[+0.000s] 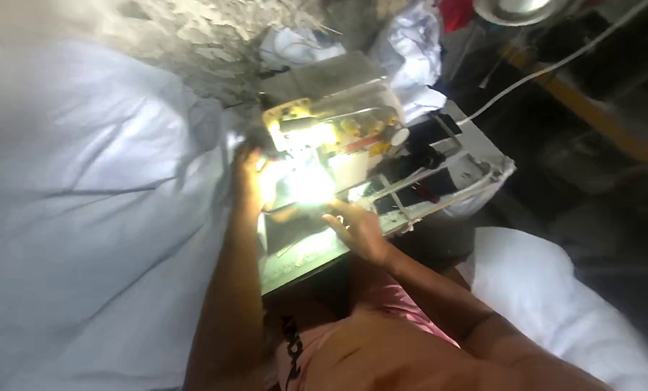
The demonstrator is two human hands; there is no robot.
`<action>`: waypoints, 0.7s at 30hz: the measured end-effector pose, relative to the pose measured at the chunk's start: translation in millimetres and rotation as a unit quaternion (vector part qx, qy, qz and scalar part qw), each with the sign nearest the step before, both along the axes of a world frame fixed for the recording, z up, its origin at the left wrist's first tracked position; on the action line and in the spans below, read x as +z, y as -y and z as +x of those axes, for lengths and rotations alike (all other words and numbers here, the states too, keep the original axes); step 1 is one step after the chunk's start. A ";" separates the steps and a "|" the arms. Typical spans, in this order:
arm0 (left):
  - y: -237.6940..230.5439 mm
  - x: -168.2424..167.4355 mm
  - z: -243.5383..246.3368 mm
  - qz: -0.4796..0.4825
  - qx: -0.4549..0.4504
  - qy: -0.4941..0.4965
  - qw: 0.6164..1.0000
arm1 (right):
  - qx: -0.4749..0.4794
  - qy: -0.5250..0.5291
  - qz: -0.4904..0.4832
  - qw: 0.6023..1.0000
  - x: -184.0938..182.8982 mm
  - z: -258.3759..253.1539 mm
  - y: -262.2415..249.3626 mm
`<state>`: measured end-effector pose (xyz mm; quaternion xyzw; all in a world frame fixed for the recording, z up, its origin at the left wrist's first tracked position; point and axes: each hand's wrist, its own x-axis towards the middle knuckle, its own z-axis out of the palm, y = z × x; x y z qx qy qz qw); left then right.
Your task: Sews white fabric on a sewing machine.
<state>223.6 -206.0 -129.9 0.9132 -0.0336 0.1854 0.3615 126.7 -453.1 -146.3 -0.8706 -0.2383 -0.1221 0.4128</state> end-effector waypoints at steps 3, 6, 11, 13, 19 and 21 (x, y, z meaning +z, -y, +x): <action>12.1 15.1 -16.6 -0.069 0.070 -0.077 0.992 | -0.050 0.070 0.025 0.996 -23.0 -7.4 29.9; 22.3 23.3 -34.4 -0.130 0.140 -0.088 0.978 | -0.123 0.092 -0.032 0.988 -28.1 -4.1 70.6; 30.4 13.1 -67.8 -0.253 0.182 0.018 0.950 | -0.227 -0.036 -0.164 0.959 -29.9 27.2 122.0; 32.6 13.1 -85.0 -0.283 0.183 0.039 0.941 | -0.221 -0.071 -0.183 0.955 -25.7 29.7 129.2; 39.4 30.5 -133.4 -0.279 0.180 0.061 0.941 | -0.213 -0.056 -0.225 0.949 -28.5 17.0 145.0; 42.9 37.6 -144.7 -0.287 0.165 0.059 0.942 | -0.254 -0.109 -0.226 0.934 -19.1 11.8 148.0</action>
